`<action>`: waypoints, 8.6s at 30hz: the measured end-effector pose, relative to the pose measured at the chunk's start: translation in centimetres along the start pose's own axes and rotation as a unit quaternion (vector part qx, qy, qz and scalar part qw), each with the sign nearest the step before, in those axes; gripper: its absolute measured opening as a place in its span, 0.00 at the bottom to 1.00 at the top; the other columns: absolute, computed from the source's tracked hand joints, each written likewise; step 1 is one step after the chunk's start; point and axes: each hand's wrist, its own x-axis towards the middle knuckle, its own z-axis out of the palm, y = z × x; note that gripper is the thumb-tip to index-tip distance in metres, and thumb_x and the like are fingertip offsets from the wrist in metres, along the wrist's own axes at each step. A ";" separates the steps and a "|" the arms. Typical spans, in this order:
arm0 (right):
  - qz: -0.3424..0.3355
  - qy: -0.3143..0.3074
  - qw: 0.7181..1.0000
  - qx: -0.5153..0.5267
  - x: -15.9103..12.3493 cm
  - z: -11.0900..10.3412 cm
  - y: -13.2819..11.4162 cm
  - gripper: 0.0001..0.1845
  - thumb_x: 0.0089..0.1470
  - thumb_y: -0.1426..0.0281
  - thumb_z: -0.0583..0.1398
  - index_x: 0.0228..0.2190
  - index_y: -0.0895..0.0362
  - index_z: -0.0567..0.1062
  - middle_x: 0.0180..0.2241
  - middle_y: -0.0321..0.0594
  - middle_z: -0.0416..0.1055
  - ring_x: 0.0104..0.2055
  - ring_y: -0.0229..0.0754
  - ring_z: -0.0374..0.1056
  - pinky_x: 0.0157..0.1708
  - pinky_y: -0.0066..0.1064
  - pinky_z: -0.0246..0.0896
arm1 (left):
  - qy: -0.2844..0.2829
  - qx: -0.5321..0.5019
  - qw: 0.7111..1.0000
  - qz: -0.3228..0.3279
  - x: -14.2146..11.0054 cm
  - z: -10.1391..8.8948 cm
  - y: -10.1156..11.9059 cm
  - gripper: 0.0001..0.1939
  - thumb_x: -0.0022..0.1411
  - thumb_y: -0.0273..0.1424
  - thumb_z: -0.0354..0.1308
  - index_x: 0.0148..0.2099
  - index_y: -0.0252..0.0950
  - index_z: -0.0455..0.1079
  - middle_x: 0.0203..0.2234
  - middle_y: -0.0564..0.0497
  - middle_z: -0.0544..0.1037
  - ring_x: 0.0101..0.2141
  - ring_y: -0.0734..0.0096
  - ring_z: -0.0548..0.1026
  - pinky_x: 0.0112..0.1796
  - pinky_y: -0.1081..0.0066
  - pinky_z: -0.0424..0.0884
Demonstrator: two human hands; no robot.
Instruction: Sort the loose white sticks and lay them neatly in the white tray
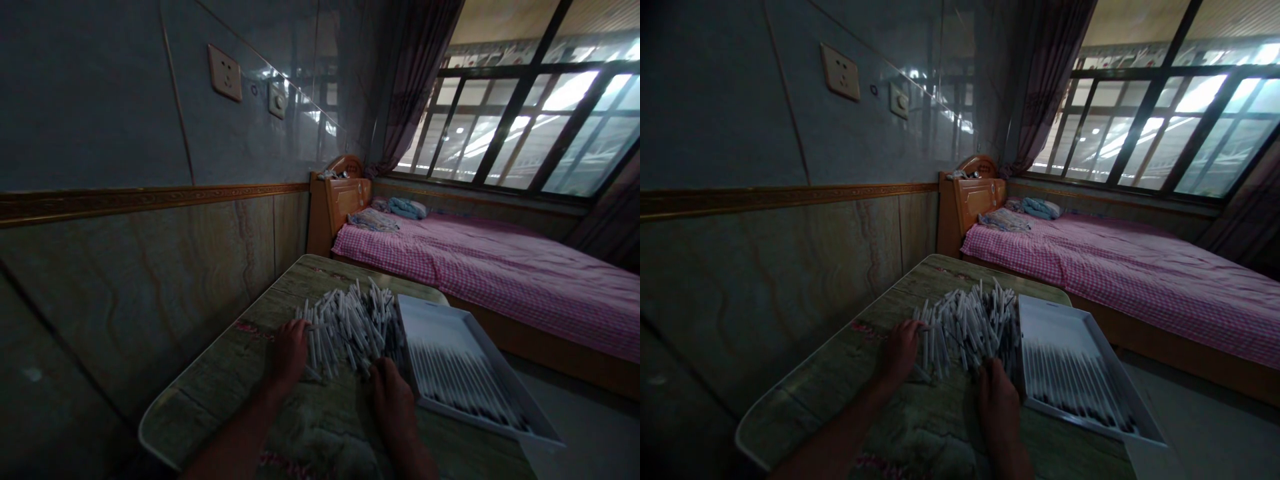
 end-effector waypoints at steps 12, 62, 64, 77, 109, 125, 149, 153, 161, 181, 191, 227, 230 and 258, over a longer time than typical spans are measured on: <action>0.000 -0.013 1.000 -0.016 0.0 0.2 0.1 0.14 0.59 0.59 0.48 0.28 0.52 0.66 0.22 0.36 0.71 0.24 0.41 0.68 0.25 0.28 0.55 | -0.002 0.023 0.999 0.023 0.0 -0.4 0.0 0.16 0.61 0.19 0.46 0.42 0.38 0.72 0.40 0.45 0.77 0.43 0.63 0.70 0.45 0.66 0.63; 0.011 -0.186 0.907 0.379 -1.8 0.6 -2.2 0.15 0.41 0.68 0.65 0.35 0.55 0.80 0.30 0.40 0.77 0.32 0.44 0.71 0.31 0.30 0.64 | 0.022 -0.093 0.915 0.391 -2.9 0.7 1.8 0.13 0.57 0.22 0.44 0.28 0.39 0.67 0.23 0.53 0.69 0.31 0.68 0.68 0.59 0.48 0.45; 0.006 -0.198 0.899 0.390 -1.9 0.6 -2.5 0.12 0.40 0.67 0.65 0.32 0.55 0.81 0.30 0.40 0.77 0.32 0.45 0.71 0.31 0.30 0.64 | 0.018 -0.102 0.916 0.389 -2.9 0.8 1.8 0.13 0.58 0.22 0.44 0.29 0.40 0.67 0.24 0.53 0.70 0.33 0.68 0.69 0.60 0.48 0.44; 0.126 -0.005 0.931 0.342 -0.9 0.0 -1.3 0.15 0.37 0.60 0.67 0.28 0.56 0.82 0.29 0.43 0.78 0.32 0.47 0.73 0.31 0.32 0.68 | 0.034 -0.367 0.923 0.111 -3.9 0.0 3.6 0.14 0.65 0.33 0.46 0.49 0.38 0.66 0.42 0.44 0.74 0.44 0.62 0.71 0.46 0.62 0.66; -0.062 -0.090 0.987 -0.117 -0.3 -1.1 -0.7 0.09 0.53 0.72 0.54 0.27 0.53 0.74 0.33 0.38 0.71 0.32 0.40 0.68 0.29 0.27 0.54 | -0.202 -0.753 0.551 -0.298 -2.6 0.6 4.5 0.07 0.54 0.25 0.65 0.34 0.32 0.69 0.26 0.50 0.80 0.27 0.72 0.80 0.31 0.76 0.75; 0.104 -0.011 0.930 0.351 -0.2 1.2 -2.0 0.19 0.46 0.59 0.61 0.38 0.57 0.77 0.36 0.42 0.77 0.38 0.46 0.71 0.35 0.31 0.64 | -0.221 -0.747 0.559 -0.284 -3.2 1.7 4.5 0.10 0.52 0.25 0.66 0.36 0.33 0.69 0.27 0.52 0.79 0.29 0.71 0.79 0.31 0.74 0.75; 0.176 0.024 0.881 0.438 0.0 1.8 -2.1 0.15 0.40 0.61 0.66 0.30 0.57 0.78 0.28 0.39 0.76 0.31 0.42 0.70 0.30 0.29 0.63 | -0.213 -0.751 0.561 -0.274 -3.3 2.1 4.6 0.15 0.44 0.26 0.71 0.34 0.33 0.70 0.26 0.51 0.80 0.29 0.69 0.79 0.32 0.73 0.75; 0.175 0.031 0.883 0.435 0.1 1.5 -2.3 0.14 0.39 0.62 0.66 0.29 0.57 0.78 0.28 0.38 0.76 0.32 0.42 0.70 0.32 0.30 0.64 | -0.212 -0.747 0.568 -0.274 -3.4 2.0 4.7 0.17 0.41 0.27 0.72 0.34 0.33 0.70 0.27 0.50 0.81 0.30 0.69 0.79 0.33 0.72 0.75; 0.156 0.032 0.913 0.375 0.1 1.3 -2.5 0.13 0.41 0.61 0.64 0.28 0.57 0.78 0.27 0.38 0.76 0.32 0.43 0.70 0.34 0.31 0.63 | -0.197 -0.733 0.584 -0.289 -3.5 1.7 4.9 0.17 0.39 0.27 0.73 0.32 0.33 0.70 0.25 0.51 0.80 0.28 0.70 0.79 0.32 0.73 0.75; -0.110 0.039 0.992 0.052 -0.2 1.0 -1.2 0.09 0.58 0.67 0.52 0.28 0.54 0.69 0.28 0.37 0.69 0.30 0.40 0.67 0.30 0.28 0.59 | -0.176 -0.673 0.678 -0.236 -3.6 1.6 5.1 0.24 0.33 0.40 0.74 0.30 0.33 0.70 0.22 0.51 0.79 0.26 0.67 0.78 0.29 0.69 0.74; -0.181 0.074 0.980 -0.036 -0.5 2.2 0.3 0.19 0.64 0.67 0.43 0.28 0.54 0.69 0.24 0.41 0.69 0.26 0.41 0.65 0.26 0.30 0.57 | -0.194 -0.683 0.671 -0.212 -4.2 2.1 5.4 0.21 0.35 0.38 0.73 0.29 0.33 0.70 0.22 0.51 0.79 0.26 0.67 0.77 0.28 0.70 0.72; -0.070 -0.017 0.995 0.063 -0.9 1.2 -1.1 0.21 0.62 0.55 0.46 0.23 0.52 0.65 0.20 0.34 0.68 0.22 0.39 0.65 0.23 0.28 0.54 | -0.219 -0.673 0.672 -0.219 -3.9 2.4 5.0 0.23 0.34 0.40 0.73 0.30 0.33 0.70 0.21 0.53 0.77 0.22 0.71 0.75 0.26 0.71 0.71; -0.069 -0.028 0.995 0.067 -0.8 1.3 -0.9 0.24 0.64 0.58 0.44 0.21 0.52 0.67 0.19 0.35 0.68 0.21 0.39 0.65 0.22 0.29 0.53 | -0.230 -0.670 0.674 -0.207 -4.0 2.5 5.0 0.22 0.36 0.40 0.72 0.30 0.33 0.69 0.21 0.54 0.77 0.22 0.70 0.75 0.26 0.71 0.70; -0.146 -0.029 0.985 0.085 -0.8 1.0 -0.4 0.22 0.62 0.59 0.46 0.26 0.51 0.74 0.25 0.37 0.73 0.26 0.40 0.67 0.26 0.29 0.59 | -0.244 -0.644 0.708 -0.155 -3.8 2.1 4.7 0.20 0.40 0.41 0.70 0.30 0.34 0.69 0.20 0.53 0.76 0.21 0.70 0.74 0.24 0.71 0.70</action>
